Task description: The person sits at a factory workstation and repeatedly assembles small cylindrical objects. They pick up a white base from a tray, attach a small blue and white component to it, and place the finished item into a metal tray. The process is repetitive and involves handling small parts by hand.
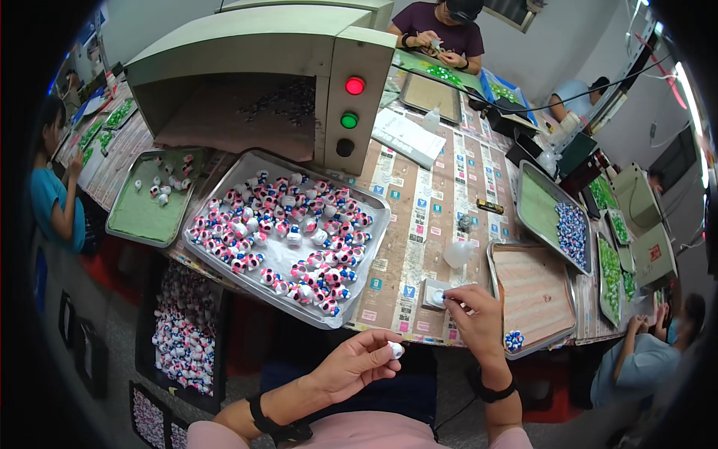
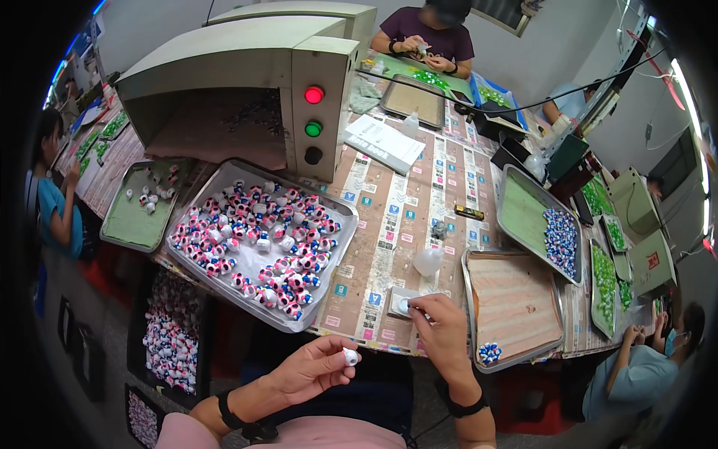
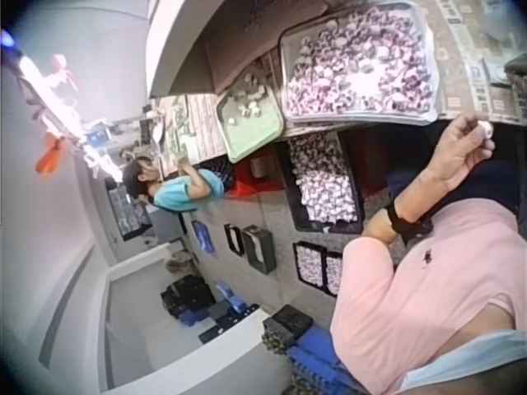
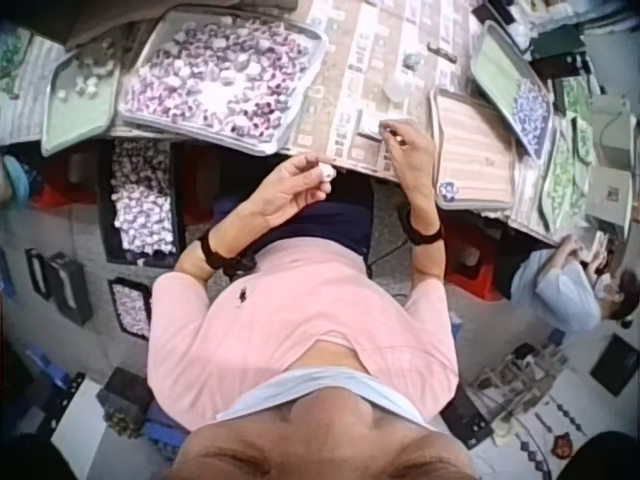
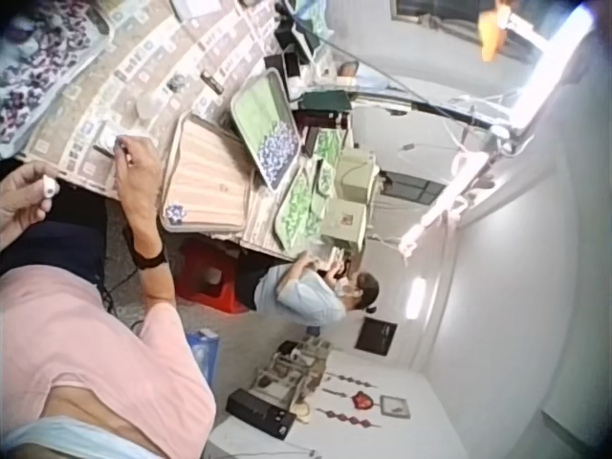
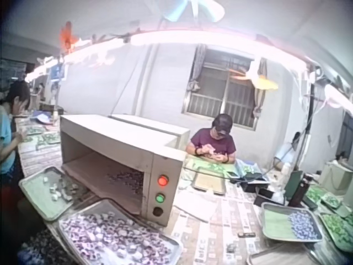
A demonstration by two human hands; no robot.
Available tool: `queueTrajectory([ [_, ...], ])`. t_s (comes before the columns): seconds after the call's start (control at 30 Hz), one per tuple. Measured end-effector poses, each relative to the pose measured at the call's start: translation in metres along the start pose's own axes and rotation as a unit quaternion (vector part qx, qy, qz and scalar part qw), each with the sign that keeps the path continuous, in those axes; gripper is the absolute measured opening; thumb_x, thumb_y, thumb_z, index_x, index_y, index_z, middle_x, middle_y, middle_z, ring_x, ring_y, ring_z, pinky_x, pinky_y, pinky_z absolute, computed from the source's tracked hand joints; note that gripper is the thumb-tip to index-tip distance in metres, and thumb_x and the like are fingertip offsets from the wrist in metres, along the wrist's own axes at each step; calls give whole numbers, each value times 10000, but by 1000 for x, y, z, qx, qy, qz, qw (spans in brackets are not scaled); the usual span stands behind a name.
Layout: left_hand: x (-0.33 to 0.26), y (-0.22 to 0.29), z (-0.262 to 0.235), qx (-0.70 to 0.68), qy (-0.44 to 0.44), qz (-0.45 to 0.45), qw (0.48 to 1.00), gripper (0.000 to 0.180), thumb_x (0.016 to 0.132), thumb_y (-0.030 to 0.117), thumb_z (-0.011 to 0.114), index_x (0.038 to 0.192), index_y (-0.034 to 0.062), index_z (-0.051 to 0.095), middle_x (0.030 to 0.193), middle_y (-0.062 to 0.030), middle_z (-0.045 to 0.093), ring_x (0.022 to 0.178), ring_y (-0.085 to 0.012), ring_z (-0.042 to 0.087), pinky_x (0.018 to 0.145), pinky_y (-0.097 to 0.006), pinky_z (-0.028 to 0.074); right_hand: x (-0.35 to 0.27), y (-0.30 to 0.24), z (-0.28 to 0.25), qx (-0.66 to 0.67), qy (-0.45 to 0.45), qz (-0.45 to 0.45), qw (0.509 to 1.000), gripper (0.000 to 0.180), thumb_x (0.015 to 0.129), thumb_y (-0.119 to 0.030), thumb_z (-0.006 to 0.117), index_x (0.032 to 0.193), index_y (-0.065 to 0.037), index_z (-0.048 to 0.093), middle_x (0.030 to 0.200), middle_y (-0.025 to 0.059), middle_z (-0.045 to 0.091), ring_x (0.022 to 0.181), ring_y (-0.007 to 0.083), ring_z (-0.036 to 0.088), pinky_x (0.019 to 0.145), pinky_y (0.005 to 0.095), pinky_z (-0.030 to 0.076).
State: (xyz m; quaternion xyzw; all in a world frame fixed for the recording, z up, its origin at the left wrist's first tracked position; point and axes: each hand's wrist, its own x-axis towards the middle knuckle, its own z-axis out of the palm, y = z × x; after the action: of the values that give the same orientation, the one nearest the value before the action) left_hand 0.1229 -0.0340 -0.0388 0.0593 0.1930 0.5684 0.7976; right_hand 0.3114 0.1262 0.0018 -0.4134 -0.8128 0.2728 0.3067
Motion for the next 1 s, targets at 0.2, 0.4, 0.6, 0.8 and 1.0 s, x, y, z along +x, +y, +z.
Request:
queueTrajectory([
  [0.2, -2, 2, 5, -8, 24, -6, 1000, 292, 955, 66, 552, 1238, 1, 520, 1059, -72, 610, 937, -160, 648, 804, -252, 571, 5, 1, 6, -68, -30, -25, 997, 117, 756, -25, 700, 873, -31, 704, 796, 112, 642, 770, 294, 628, 701, 366, 491],
  [0.4, 2, -2, -2, 12, 33, 2, 999, 308, 952, 58, 553, 1252, -4, 518, 1083, -77, 613, 965, -170, 645, 822, -259, 568, 7, 6, 7, -92, -19, -54, 994, 96, 783, -5, 691, 877, -13, 711, 813, 104, 662, 724, 227, 651, 626, 302, 501],
  [0.6, 6, -1, 3, 18, 49, 14, 999, 316, 950, 54, 557, 1258, -2, 514, 1090, -86, 611, 984, -172, 639, 846, -260, 558, 1, -14, 0, -13, -12, -11, 1000, 131, 767, 15, 705, 895, -9, 718, 816, 107, 665, 716, 183, 643, 616, 269, 490],
  [0.8, 9, -1, 4, 29, 50, 3, 998, 332, 946, 51, 568, 1270, 7, 512, 1103, -81, 608, 1019, -164, 627, 859, -253, 549, -23, -48, -11, 119, -63, 13, 991, 149, 786, -4, 721, 934, 0, 718, 862, 106, 682, 737, 148, 635, 630, 244, 497],
  [1.0, 12, -4, 7, 41, 57, 4, 998, 316, 935, 40, 579, 1243, 2, 522, 1110, -96, 613, 1019, -183, 634, 859, -266, 554, -41, -52, -5, 182, -109, 32, 977, 165, 804, -20, 725, 969, -13, 720, 895, 101, 684, 744, 129, 643, 631, 224, 505],
])
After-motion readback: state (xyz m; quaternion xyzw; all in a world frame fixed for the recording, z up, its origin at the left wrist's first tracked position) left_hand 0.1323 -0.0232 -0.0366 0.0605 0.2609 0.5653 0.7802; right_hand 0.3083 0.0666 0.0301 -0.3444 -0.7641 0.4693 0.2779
